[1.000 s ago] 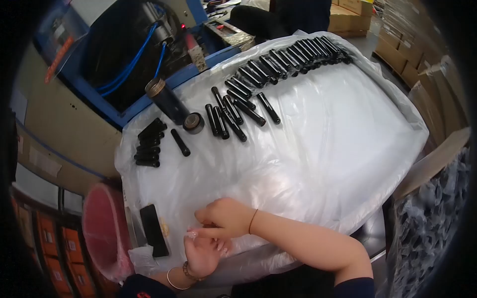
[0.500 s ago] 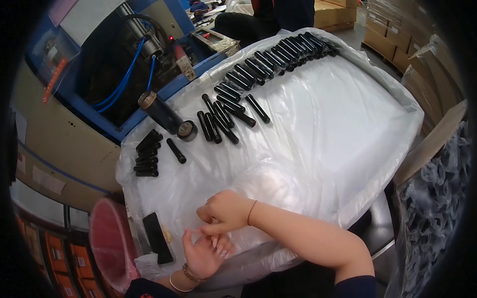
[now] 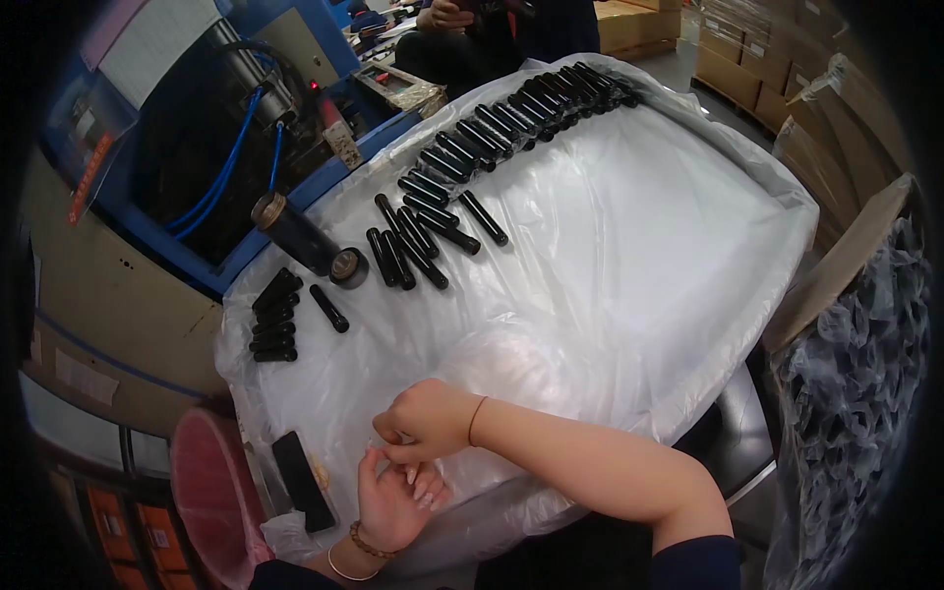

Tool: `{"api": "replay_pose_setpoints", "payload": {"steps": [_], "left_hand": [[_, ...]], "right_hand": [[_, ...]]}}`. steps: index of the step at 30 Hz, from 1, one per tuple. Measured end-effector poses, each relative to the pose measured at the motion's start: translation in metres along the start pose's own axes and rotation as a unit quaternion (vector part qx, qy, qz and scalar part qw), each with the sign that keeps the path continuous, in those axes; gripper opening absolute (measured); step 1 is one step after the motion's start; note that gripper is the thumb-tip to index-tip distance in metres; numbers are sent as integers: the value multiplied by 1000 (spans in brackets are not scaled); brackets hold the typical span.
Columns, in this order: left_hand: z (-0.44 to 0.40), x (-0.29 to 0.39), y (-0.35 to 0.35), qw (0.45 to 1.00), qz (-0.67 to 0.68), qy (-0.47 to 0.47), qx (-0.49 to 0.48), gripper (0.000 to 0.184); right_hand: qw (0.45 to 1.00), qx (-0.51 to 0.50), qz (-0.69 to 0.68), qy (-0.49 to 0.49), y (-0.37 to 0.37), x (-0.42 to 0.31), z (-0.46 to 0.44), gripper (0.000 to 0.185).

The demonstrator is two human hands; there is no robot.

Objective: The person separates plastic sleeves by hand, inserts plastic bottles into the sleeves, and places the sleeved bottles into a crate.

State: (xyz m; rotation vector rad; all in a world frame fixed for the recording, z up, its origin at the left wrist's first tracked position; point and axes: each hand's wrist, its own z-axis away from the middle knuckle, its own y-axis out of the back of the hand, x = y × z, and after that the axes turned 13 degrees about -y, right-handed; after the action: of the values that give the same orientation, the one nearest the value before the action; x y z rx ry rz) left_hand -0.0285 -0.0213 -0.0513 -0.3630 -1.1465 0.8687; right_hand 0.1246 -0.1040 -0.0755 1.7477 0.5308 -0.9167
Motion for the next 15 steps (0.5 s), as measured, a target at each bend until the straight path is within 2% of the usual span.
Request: {"api": "replay_pose_setpoints", "payload": {"steps": [13, 15], "left_hand": [[0, 1, 0, 1000, 9, 9, 3, 57], [-1, 1, 0, 1000, 8, 8, 5, 57]], "right_hand": [[1000, -12, 11, -11, 0, 0, -1, 26], [1000, -10, 12, -3, 0, 1, 0, 20]]}}
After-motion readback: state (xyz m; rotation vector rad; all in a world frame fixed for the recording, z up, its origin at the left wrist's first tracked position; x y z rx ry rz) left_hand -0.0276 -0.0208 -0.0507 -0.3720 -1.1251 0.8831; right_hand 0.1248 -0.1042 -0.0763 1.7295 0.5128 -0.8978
